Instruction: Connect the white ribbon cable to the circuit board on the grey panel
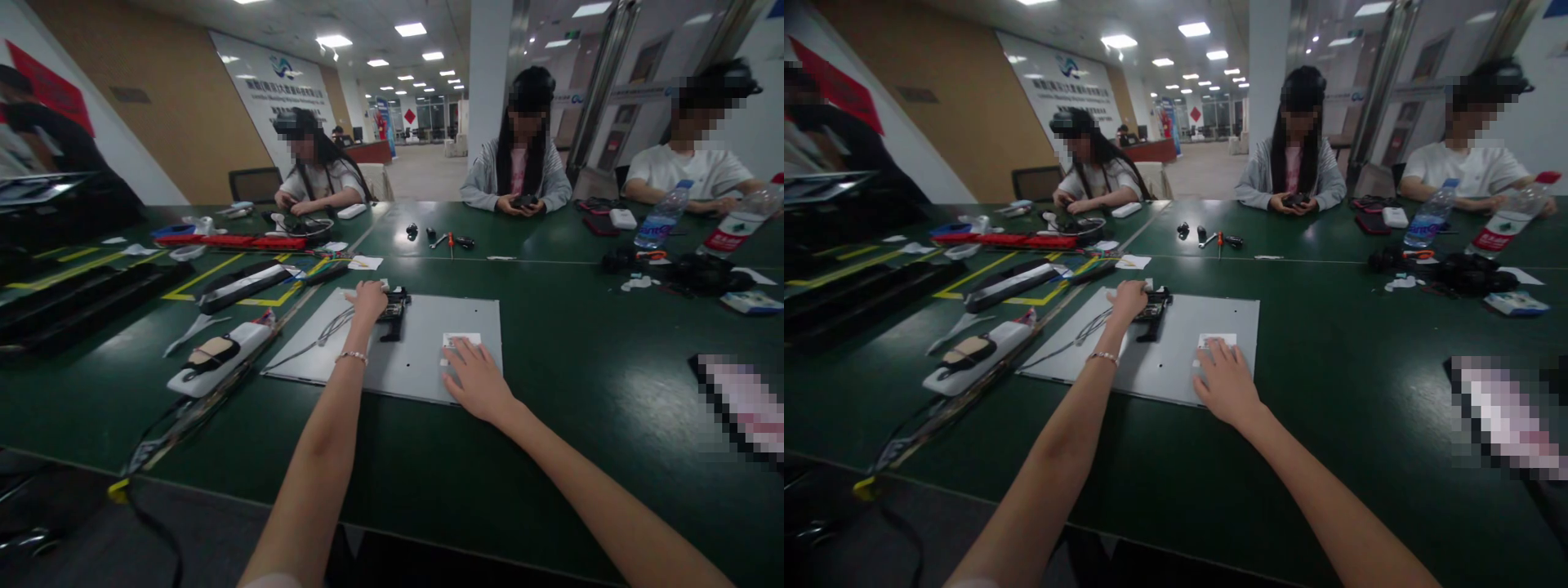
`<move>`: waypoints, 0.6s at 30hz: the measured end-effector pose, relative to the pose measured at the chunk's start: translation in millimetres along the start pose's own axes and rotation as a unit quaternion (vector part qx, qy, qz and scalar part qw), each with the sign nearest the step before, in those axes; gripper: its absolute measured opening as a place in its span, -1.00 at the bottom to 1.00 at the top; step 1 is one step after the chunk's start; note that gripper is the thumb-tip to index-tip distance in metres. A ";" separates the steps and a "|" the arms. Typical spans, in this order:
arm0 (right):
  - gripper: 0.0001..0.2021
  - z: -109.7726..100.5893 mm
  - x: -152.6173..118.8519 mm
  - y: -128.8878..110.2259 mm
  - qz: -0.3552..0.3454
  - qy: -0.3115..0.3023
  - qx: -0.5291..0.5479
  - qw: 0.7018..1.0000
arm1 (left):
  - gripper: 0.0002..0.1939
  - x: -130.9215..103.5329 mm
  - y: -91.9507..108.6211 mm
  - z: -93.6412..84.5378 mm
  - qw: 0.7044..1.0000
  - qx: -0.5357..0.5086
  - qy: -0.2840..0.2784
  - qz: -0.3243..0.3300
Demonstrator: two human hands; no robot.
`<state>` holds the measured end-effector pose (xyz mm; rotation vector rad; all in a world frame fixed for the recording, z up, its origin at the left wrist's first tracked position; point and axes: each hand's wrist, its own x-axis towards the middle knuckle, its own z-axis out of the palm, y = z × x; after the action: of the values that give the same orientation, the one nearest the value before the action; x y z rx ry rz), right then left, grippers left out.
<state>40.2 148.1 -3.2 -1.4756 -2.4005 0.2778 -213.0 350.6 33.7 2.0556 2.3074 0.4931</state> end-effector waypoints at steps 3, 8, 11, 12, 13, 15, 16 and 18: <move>-0.45 0.1 0.7 -0.2 0.002 -0.004 0.000 1.000 | -0.55 6.4 -1.3 -5.1 1.000 -0.001 0.004 -0.011; -0.44 -3.8 0.3 -2.0 0.003 -0.019 -0.008 1.000 | -0.58 7.6 2.8 -27.6 1.000 -0.016 -0.019 -0.007; -0.42 -8.3 -2.0 -4.3 0.004 -0.037 -0.015 0.999 | -0.65 5.6 3.5 -47.5 0.998 -0.004 -0.055 0.010; -0.41 -9.6 -3.3 -5.1 0.004 -0.042 -0.019 0.999 | -0.68 5.4 2.9 -54.2 0.998 0.002 -0.067 0.020; -0.41 -10.7 -4.9 -6.0 0.004 -0.045 -0.022 0.999 | -0.70 5.4 1.8 -60.5 0.997 0.008 -0.077 0.029; -0.40 -12.2 -9.2 -6.7 0.001 -0.049 -0.027 0.998 | -0.70 5.6 -1.2 -70.7 0.995 0.018 -0.092 0.037; -0.40 -12.7 -11.8 -6.4 0.000 -0.051 -0.029 0.998 | -0.69 5.8 -2.9 -74.3 0.995 0.021 -0.095 0.038; -0.39 -13.2 -17.9 -3.8 -0.004 -0.054 -0.032 0.998 | -0.70 5.7 -6.2 -78.5 0.995 0.009 -0.080 0.054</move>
<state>49.2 130.5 7.5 -1.5133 -2.5226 0.2895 -236.7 337.9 108.0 2.1502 2.1284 0.2977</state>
